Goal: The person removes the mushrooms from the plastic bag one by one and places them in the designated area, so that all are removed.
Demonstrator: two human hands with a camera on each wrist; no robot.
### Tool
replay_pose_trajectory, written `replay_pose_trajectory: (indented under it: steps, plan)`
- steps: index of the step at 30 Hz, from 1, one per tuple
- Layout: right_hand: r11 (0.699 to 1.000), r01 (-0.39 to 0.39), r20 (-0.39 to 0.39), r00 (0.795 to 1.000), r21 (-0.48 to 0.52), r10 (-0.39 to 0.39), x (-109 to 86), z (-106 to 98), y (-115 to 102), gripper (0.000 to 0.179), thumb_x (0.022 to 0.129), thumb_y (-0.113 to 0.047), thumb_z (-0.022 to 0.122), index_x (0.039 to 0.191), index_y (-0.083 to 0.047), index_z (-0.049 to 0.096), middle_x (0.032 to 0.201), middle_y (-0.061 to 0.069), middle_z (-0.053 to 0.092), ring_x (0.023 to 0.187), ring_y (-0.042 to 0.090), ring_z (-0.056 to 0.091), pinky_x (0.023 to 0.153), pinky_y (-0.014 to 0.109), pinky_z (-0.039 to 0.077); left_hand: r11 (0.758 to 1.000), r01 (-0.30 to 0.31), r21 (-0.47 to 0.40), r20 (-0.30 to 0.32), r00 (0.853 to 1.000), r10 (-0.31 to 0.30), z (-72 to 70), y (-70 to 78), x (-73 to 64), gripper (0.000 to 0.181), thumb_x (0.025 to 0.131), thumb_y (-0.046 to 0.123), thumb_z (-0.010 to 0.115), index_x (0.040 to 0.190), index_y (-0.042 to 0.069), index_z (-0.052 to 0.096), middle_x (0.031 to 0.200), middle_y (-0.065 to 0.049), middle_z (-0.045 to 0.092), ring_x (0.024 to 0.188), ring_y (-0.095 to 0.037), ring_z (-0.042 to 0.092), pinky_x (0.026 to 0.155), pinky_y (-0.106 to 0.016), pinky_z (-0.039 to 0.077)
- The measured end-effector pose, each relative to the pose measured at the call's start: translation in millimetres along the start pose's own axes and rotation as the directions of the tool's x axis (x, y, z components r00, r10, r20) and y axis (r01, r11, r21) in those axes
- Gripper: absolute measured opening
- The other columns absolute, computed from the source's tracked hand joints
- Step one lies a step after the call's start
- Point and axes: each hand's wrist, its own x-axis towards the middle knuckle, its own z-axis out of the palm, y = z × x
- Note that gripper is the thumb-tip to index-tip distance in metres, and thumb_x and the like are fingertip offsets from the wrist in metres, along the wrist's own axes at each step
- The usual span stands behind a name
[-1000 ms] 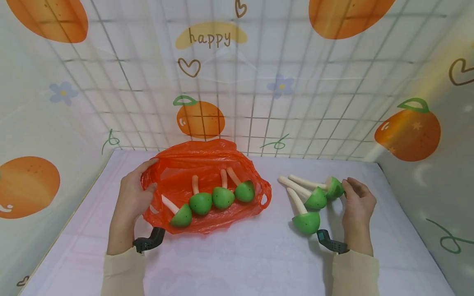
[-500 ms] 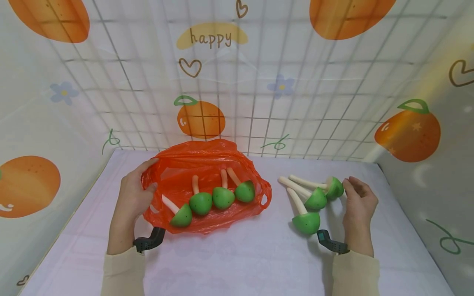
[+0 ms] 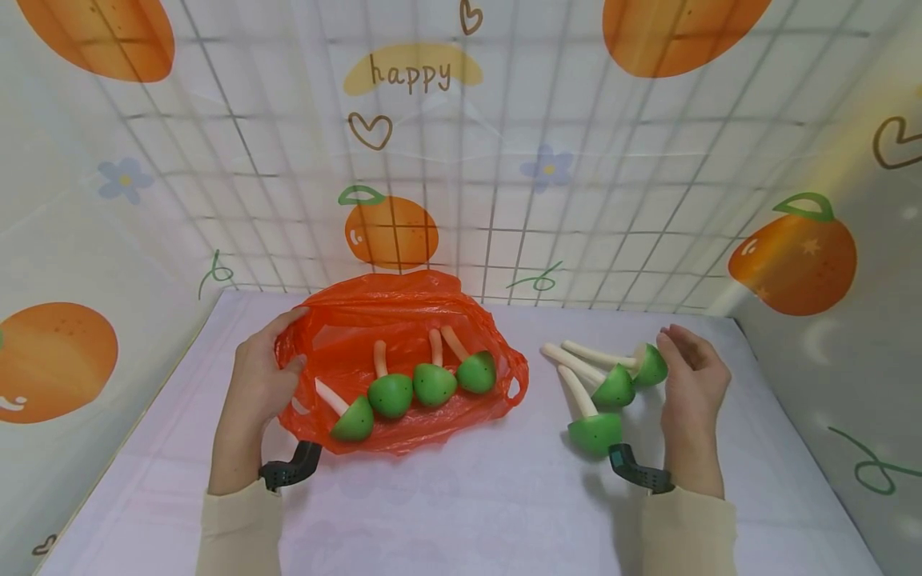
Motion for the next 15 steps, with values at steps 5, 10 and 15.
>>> replay_pose_trajectory:
  steps: [5,10,15]
  plan:
    - [0.996,0.081,0.059,0.995,0.042,-0.083,-13.5,9,-11,0.039,0.1,-0.019,0.074,0.137,-0.011,0.068,0.134,0.004,0.066,0.122,0.014,0.058,0.11,0.017,0.044,1.0,0.001,0.002,-0.001,1.0,-0.001,0.1,0.3,-0.3,0.069,0.096,-0.008,0.064,0.159,0.014,0.047,0.151,-0.023,0.052,0.128,-0.045,0.055,0.094,-0.061,0.057]
    - [0.98,0.173,0.139,0.973,0.093,-0.185,-30.8,21,-22,0.037,0.098,-0.011,0.075,0.133,-0.004,0.069,0.125,0.006,0.069,0.115,0.014,0.061,0.099,0.014,0.049,1.0,-0.004,0.001,0.0,1.0,0.004,0.0,0.3,-0.2,0.069,0.096,-0.009,0.063,0.159,0.014,0.047,0.151,-0.023,0.053,0.128,-0.045,0.055,0.093,-0.061,0.057]
    - [0.966,0.218,0.223,0.943,0.142,-0.246,-48.5,35,-34,0.034,0.097,-0.004,0.074,0.13,0.002,0.069,0.122,0.008,0.07,0.114,0.016,0.064,0.096,0.014,0.052,1.0,-0.014,-0.009,0.005,1.0,0.014,-0.1,0.5,0.1,0.069,0.096,-0.009,0.064,0.159,0.014,0.047,0.151,-0.022,0.053,0.128,-0.045,0.055,0.094,-0.06,0.057]
